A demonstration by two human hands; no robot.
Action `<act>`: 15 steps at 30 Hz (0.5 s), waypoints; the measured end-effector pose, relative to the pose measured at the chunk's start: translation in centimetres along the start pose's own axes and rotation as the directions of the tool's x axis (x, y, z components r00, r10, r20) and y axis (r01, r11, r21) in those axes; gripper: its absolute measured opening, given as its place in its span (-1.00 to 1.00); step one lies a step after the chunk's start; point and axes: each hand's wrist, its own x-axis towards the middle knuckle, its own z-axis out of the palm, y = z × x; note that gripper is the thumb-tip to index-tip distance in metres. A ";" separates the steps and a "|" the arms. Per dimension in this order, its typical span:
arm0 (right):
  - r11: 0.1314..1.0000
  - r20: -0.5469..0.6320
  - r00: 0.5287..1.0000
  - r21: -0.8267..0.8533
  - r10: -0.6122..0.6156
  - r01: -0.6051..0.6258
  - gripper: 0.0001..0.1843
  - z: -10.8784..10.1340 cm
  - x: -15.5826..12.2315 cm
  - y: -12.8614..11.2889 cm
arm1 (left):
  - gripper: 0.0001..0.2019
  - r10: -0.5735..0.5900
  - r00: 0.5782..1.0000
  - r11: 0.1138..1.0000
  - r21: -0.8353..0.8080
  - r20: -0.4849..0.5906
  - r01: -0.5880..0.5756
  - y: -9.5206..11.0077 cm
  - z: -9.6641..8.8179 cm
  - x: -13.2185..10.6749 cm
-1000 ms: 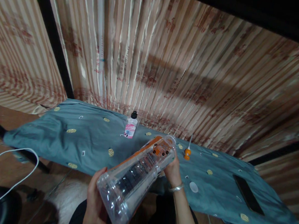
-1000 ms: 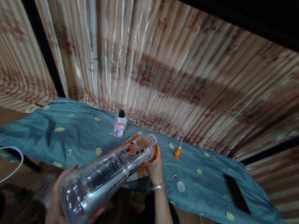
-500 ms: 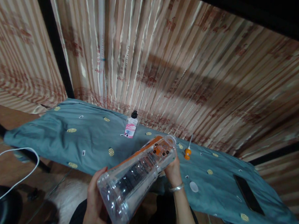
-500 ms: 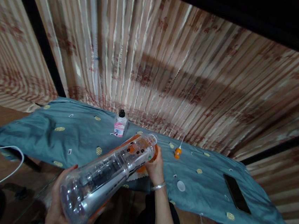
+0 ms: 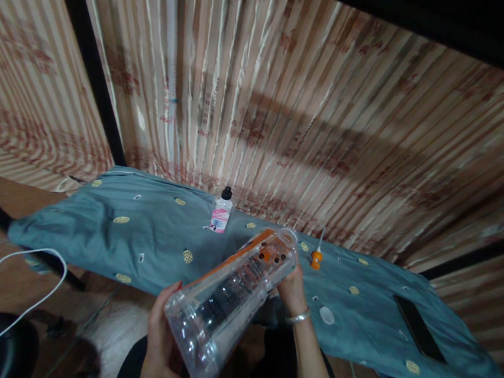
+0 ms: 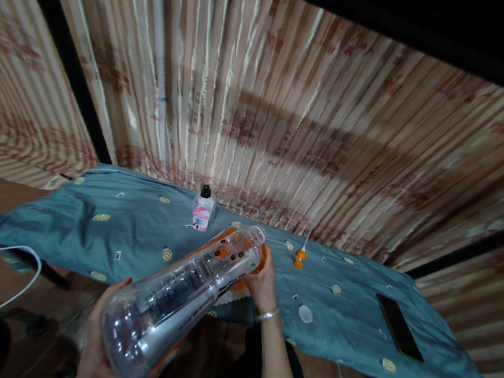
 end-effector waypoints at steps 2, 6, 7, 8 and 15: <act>1.000 0.012 1.000 0.012 0.012 -0.012 -0.38 0.0 0.0 -0.1 | -0.17 0.021 1.000 1.000 0.004 -0.008 -0.021 -0.1 0.0 -0.1; 0.999 0.009 0.999 0.016 0.041 -0.041 -0.34 -0.2 0.0 -0.5 | -0.15 0.010 1.000 1.000 -0.027 -0.002 -0.010 -0.2 0.0 -0.1; 0.999 0.006 0.999 0.019 0.047 -0.048 -0.33 -0.2 0.0 -0.6 | -0.18 -0.007 1.000 0.999 -0.042 -0.008 0.007 -0.2 -0.1 -0.1; 0.998 0.007 0.999 0.023 0.054 -0.054 -0.32 -0.2 0.1 -0.7 | -0.20 -0.016 1.000 0.999 -0.051 -0.013 0.015 -0.2 -0.1 -0.1; 0.998 0.018 0.999 0.041 0.039 -0.039 -0.37 -0.2 0.1 -1.0 | -0.30 -0.031 0.999 0.997 -0.071 -0.009 0.030 0.1 -0.1 0.0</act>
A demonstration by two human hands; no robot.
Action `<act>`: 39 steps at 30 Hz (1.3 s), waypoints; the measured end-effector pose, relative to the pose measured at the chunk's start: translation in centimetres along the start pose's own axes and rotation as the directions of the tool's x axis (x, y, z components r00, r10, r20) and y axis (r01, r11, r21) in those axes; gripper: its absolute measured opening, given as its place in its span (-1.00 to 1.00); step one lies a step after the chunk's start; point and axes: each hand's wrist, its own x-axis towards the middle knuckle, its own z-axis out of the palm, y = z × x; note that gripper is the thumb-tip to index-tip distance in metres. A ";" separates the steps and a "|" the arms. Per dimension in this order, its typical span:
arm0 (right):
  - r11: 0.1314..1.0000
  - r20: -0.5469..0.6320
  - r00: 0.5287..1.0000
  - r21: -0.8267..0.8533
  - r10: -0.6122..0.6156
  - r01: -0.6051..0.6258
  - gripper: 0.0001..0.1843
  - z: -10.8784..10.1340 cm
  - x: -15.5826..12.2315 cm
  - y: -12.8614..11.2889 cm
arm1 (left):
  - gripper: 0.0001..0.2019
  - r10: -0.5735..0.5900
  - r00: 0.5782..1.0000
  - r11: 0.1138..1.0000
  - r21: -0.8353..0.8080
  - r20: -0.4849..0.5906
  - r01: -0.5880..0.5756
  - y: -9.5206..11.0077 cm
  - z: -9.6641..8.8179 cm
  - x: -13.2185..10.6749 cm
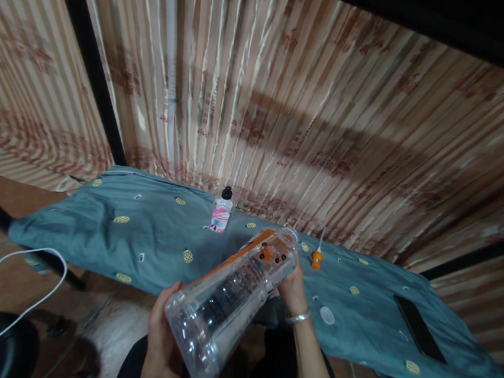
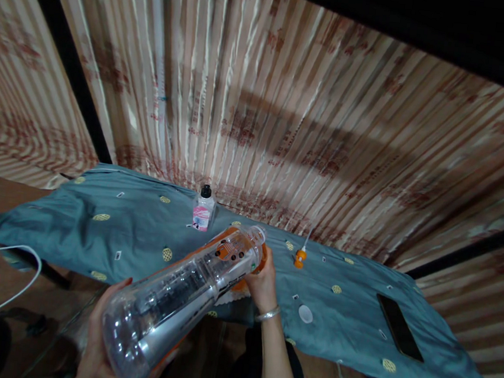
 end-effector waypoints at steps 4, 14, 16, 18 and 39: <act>0.999 -0.003 0.999 -0.022 -0.032 0.032 -0.40 0.1 0.0 0.4 | -0.27 -0.090 0.996 0.994 -0.060 -0.029 0.088 0.3 -0.2 0.3; 0.992 0.013 0.998 -0.104 -0.065 0.066 -0.44 0.1 -0.1 0.6 | -0.08 0.086 0.996 0.992 0.088 0.007 -0.087 0.1 0.7 -0.6; 0.993 0.006 0.997 -0.094 -0.076 0.076 -0.44 0.1 -0.1 0.6 | -0.13 0.078 0.997 0.994 0.081 -0.003 -0.077 0.1 0.7 -0.5; 0.994 -0.007 0.997 -0.084 -0.071 0.070 -0.44 0.0 -0.1 0.4 | -0.13 0.080 0.997 0.992 0.098 0.014 -0.081 0.1 0.6 -0.5; 0.999 0.012 1.000 -0.024 -0.025 0.026 -0.39 0.0 0.0 0.1 | 0.02 0.146 0.988 0.975 0.163 0.053 -0.152 -0.6 -0.2 -0.1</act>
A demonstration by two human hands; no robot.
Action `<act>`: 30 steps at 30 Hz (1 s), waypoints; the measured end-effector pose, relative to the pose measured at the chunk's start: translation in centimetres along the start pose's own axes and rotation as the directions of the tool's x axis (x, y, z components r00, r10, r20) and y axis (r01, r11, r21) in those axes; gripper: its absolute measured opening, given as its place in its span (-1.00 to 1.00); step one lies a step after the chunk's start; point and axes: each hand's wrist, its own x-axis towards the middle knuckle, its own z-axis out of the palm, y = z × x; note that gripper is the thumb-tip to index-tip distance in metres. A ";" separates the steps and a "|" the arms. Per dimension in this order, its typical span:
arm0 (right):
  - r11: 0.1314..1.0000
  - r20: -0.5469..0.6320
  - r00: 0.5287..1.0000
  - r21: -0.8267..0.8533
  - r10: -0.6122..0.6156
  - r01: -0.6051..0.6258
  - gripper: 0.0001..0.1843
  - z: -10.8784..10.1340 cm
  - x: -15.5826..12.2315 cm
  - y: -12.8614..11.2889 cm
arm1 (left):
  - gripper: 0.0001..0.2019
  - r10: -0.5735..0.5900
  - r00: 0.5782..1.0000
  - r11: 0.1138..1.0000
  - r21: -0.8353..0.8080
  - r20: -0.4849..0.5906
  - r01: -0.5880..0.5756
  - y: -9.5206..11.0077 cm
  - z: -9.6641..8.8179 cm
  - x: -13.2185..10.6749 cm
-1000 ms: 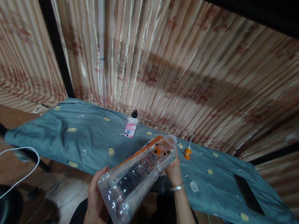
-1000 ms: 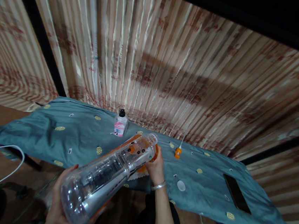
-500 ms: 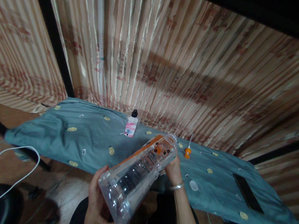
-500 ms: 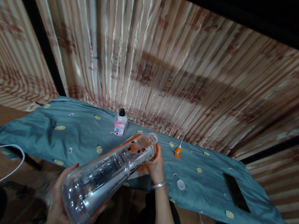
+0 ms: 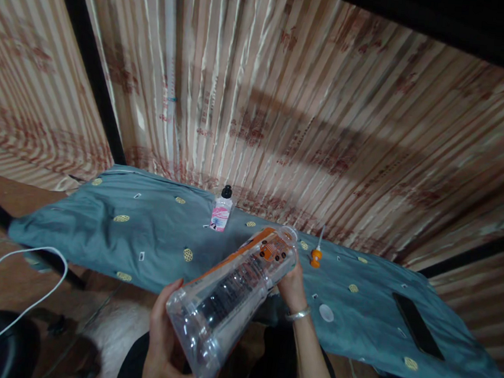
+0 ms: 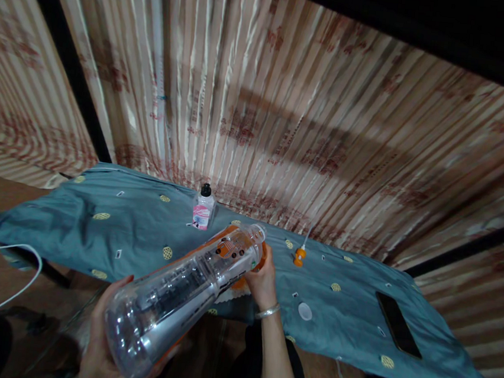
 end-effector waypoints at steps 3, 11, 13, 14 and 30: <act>1.000 0.011 1.000 0.007 -0.001 0.000 -0.38 0.0 0.0 0.1 | 0.01 0.034 0.999 0.999 0.034 -0.008 -0.034 -0.1 0.0 0.1; 1.000 0.003 1.000 0.016 0.011 -0.011 -0.38 0.0 0.0 0.2 | -0.01 0.032 0.999 0.999 -0.001 0.005 -0.032 -0.2 0.0 0.0; 1.000 0.010 1.000 0.022 0.014 -0.014 -0.39 0.0 0.0 0.1 | 0.00 0.029 1.000 1.000 -0.004 0.006 -0.029 -0.3 0.0 0.0; 0.999 0.010 1.000 0.028 0.019 -0.019 -0.39 0.0 0.0 0.0 | 0.01 0.027 1.000 1.000 -0.004 0.006 -0.027 -0.3 0.0 0.0; 0.997 0.035 0.999 0.070 0.028 -0.031 -0.36 -0.2 0.1 -0.3 | -0.02 0.099 0.995 0.993 0.062 0.014 -0.099 -0.1 0.1 0.0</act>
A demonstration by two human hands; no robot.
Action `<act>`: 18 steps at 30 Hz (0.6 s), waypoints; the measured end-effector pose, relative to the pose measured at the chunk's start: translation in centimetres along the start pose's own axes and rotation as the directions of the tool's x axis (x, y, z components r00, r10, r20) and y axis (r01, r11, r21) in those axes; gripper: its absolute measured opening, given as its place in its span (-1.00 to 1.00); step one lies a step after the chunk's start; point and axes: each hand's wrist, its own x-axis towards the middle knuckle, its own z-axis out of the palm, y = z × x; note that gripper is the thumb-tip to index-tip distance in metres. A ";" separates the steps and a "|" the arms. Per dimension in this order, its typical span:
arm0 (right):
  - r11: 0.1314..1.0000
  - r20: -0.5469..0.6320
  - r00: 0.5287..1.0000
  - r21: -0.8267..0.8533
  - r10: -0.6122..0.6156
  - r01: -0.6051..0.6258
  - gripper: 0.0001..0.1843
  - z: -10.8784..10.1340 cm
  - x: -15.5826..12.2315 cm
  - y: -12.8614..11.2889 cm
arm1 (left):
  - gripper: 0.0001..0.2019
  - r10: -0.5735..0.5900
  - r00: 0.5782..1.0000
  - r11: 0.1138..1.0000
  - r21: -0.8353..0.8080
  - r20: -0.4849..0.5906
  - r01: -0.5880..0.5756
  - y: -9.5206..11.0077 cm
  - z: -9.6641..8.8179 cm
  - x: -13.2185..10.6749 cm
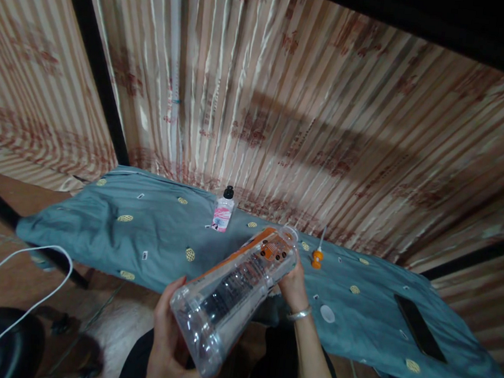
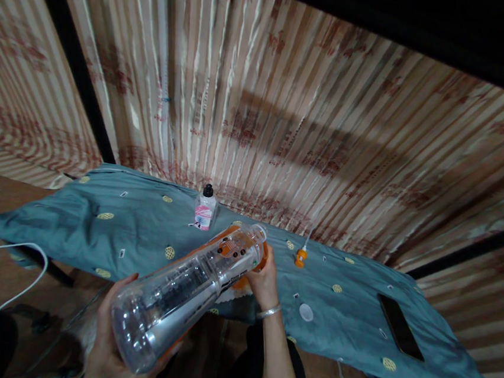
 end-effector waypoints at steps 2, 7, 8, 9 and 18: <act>1.000 -0.014 1.000 0.000 0.005 -0.005 -0.37 0.0 0.0 0.1 | 0.00 -0.006 1.000 1.000 -0.003 0.008 0.006 0.0 0.0 0.0; 0.999 -0.011 1.000 0.028 0.015 -0.014 -0.38 -0.1 0.1 0.2 | -0.01 -0.040 0.999 0.998 -0.054 -0.008 0.040 0.1 0.2 -0.1; 0.999 -0.006 1.000 0.036 0.014 -0.014 -0.37 -0.1 0.1 0.2 | -0.02 -0.046 0.999 0.997 -0.060 -0.009 0.046 0.2 0.2 -0.1; 0.999 -0.004 1.000 0.040 0.014 -0.014 -0.37 -0.2 0.0 0.1 | -0.02 -0.048 0.999 0.997 -0.057 -0.008 0.047 0.2 0.3 -0.1; 0.998 -0.038 0.999 0.061 0.031 -0.028 -0.38 0.3 0.1 0.3 | -0.01 -0.078 0.997 0.995 -0.057 -0.012 0.077 0.3 0.2 -0.1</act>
